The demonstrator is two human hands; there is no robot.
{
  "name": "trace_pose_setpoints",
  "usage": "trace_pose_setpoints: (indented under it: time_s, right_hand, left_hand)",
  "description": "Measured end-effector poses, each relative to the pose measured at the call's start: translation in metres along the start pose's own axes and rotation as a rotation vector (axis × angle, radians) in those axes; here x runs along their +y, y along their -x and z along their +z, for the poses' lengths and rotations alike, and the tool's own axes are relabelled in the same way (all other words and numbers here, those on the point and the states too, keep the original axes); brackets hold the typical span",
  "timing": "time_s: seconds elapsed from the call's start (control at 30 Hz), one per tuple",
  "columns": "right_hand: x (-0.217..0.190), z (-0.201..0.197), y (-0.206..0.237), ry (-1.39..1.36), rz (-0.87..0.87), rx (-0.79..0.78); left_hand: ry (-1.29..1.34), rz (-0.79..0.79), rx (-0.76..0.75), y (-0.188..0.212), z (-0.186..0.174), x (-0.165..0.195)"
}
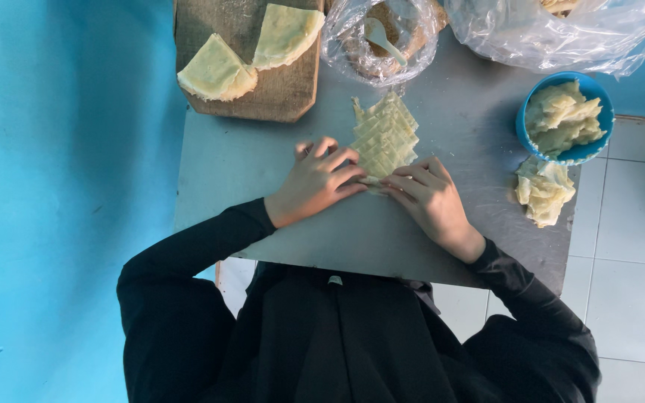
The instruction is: The person folds stuffed pastries at a metal work table. They hold a diamond-cut dough wrapper, spoon brown filling onto it from a plastic-covered bowl, fold the wrapper over the filling and pinch the edges closed, then place the finished pastry with others. They take new wrappers from a cutting board and finished pastries accumulate in a blue bowl and a plastic bag.
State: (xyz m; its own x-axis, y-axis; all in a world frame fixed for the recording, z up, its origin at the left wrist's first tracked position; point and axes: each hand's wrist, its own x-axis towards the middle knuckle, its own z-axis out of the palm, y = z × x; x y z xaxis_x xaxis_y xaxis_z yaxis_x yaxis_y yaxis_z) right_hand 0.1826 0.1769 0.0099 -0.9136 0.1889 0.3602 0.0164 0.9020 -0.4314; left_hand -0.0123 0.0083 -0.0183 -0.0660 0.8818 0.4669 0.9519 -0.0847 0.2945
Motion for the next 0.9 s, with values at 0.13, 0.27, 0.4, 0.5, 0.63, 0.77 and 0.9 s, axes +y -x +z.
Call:
trace_pose_setpoints:
  time_s: [0.13,0.27,0.4,0.5,0.63,0.77,0.9]
  right_hand:
    - [0.0,-0.003,-0.005,-0.015,0.011,0.02]
    - [0.002,-0.008,-0.011,-0.086,0.127,-0.067]
    - [0.006,-0.01,-0.02,-0.084,0.253,-0.17]
    - [0.008,-0.011,-0.022,-0.131,0.267,-0.191]
    - [0.013,-0.008,-0.024,-0.151,0.208,-0.157]
    - [0.015,-0.002,-0.021,-0.194,0.03,-0.079]
    - [0.012,-0.003,-0.017,-0.086,-0.045,-0.088]
  left_hand:
    - [0.114,-0.128,-0.007,-0.005,0.0,0.001]
    - [0.182,-0.261,-0.047,-0.008,-0.002,-0.001]
    - [0.22,-0.339,-0.09,-0.013,-0.001,-0.002]
    - [0.248,-0.353,-0.092,-0.015,-0.002,-0.003]
    - [0.237,-0.359,-0.096,-0.015,-0.003,-0.002]
    - [0.241,-0.353,-0.091,-0.016,-0.003,-0.002]
    - [0.262,-0.35,-0.094,-0.017,-0.005,-0.002]
